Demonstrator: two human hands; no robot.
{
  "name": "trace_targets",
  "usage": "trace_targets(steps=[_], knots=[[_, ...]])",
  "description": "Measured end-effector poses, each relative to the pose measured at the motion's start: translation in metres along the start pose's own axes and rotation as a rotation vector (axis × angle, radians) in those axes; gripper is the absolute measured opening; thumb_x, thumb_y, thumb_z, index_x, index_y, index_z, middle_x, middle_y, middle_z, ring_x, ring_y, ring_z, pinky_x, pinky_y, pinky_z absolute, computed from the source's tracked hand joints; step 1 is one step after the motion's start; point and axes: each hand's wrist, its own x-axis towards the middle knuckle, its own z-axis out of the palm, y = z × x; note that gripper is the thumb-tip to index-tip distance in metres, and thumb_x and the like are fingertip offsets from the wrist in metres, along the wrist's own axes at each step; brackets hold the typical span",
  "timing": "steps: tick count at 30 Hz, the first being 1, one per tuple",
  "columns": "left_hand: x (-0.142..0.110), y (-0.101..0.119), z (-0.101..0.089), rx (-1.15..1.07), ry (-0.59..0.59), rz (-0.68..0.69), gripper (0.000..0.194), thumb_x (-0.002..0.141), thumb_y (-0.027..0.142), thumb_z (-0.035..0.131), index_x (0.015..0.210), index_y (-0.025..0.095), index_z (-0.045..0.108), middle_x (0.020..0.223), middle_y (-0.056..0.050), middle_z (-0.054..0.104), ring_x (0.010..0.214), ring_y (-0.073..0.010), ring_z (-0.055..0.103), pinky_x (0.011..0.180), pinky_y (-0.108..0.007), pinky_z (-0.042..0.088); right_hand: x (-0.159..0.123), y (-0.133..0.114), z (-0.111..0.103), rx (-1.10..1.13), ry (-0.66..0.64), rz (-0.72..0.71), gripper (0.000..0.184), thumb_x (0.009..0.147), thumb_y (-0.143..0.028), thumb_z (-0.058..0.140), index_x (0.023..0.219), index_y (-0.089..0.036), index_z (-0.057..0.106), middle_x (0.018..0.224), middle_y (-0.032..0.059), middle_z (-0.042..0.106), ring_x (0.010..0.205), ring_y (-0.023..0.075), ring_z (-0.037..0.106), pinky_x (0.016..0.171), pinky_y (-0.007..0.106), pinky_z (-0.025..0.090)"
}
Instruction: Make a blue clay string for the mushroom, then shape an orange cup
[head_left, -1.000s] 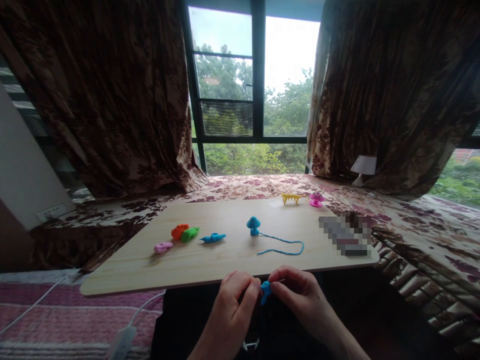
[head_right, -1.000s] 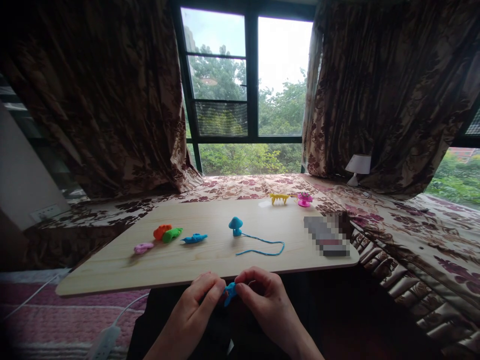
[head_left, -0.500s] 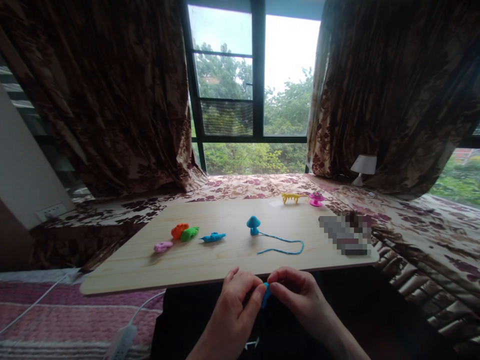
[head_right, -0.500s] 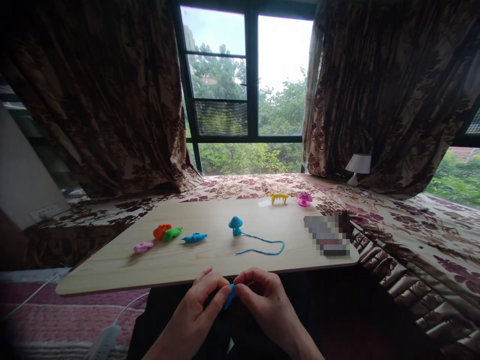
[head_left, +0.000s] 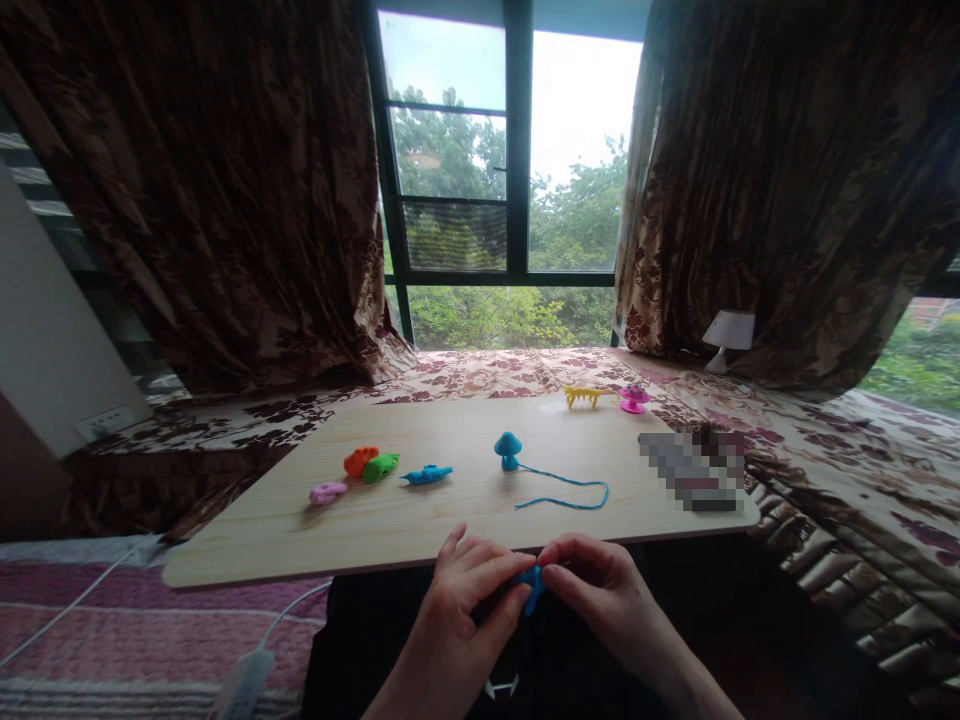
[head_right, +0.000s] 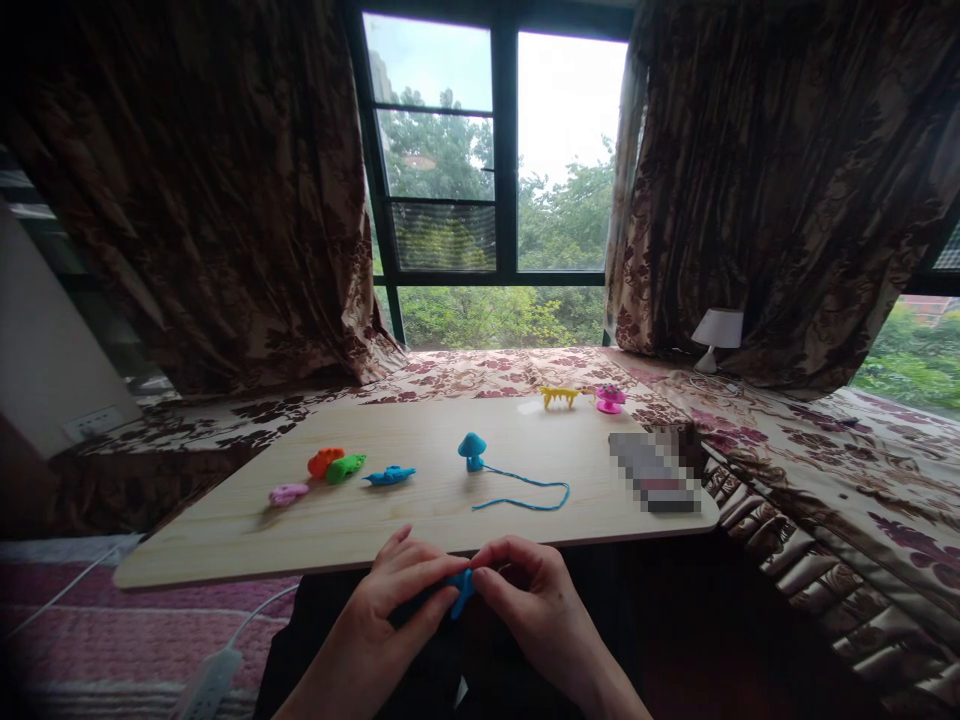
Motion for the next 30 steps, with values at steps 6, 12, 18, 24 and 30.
trace_targets(steps=[6, 12, 18, 24, 30], knots=[[0.0010, -0.0031, 0.0000, 0.063, 0.049, 0.092, 0.027, 0.083, 0.023, 0.048, 0.108, 0.031, 0.056, 0.085, 0.005, 0.061, 0.085, -0.0089, 0.056, 0.109, -0.042, 0.012, -0.0002, -0.0004, -0.0001, 0.012, 0.004, 0.002, 0.012, 0.077, -0.029, 0.064, 0.082, -0.018, 0.065, 0.074, 0.0001, 0.062, 0.067, 0.0112, 0.055, 0.063, 0.020, 0.044], [0.0030, -0.0030, -0.0025, 0.113, 0.130, 0.172, 0.015, 0.081, 0.020, 0.052, 0.089, 0.029, 0.061, 0.076, 0.006, 0.061, 0.077, -0.0081, 0.056, 0.109, -0.043, 0.014, 0.0007, -0.0030, 0.0009, -0.003, -0.001, 0.008, 0.011, 0.076, -0.028, 0.065, 0.081, -0.018, 0.065, 0.073, -0.0008, 0.061, 0.067, 0.0102, 0.054, 0.063, 0.019, 0.043], [0.0023, 0.0011, -0.0005, 0.173, 0.161, 0.166, 0.014, 0.081, 0.019, 0.051, 0.085, 0.028, 0.061, 0.074, 0.005, 0.060, 0.076, -0.0098, 0.056, 0.107, -0.045, 0.015, 0.0016, -0.0018, 0.0006, -0.004, 0.020, 0.001, 0.010, 0.077, -0.028, 0.064, 0.080, -0.018, 0.065, 0.071, -0.0015, 0.060, 0.065, 0.0095, 0.053, 0.062, 0.018, 0.043], [0.0000, -0.0048, 0.0023, 0.175, 0.208, 0.101, 0.033, 0.079, 0.021, 0.054, 0.111, 0.029, 0.050, 0.089, 0.003, 0.062, 0.087, -0.0131, 0.057, 0.105, -0.045, 0.021, 0.0022, -0.0016, -0.0013, 0.024, 0.028, 0.005, 0.011, 0.077, -0.028, 0.064, 0.081, -0.018, 0.064, 0.072, -0.0010, 0.061, 0.065, 0.0101, 0.055, 0.061, 0.018, 0.044], [0.0016, -0.0035, 0.0025, 0.204, 0.234, 0.110, 0.011, 0.079, 0.020, 0.053, 0.085, 0.026, 0.059, 0.079, 0.004, 0.062, 0.078, -0.0123, 0.057, 0.105, -0.047, 0.020, 0.0024, -0.0053, 0.0000, 0.015, 0.022, 0.012, 0.012, 0.077, -0.029, 0.063, 0.080, -0.017, 0.064, 0.070, -0.0008, 0.061, 0.063, 0.0106, 0.056, 0.058, 0.019, 0.044]])
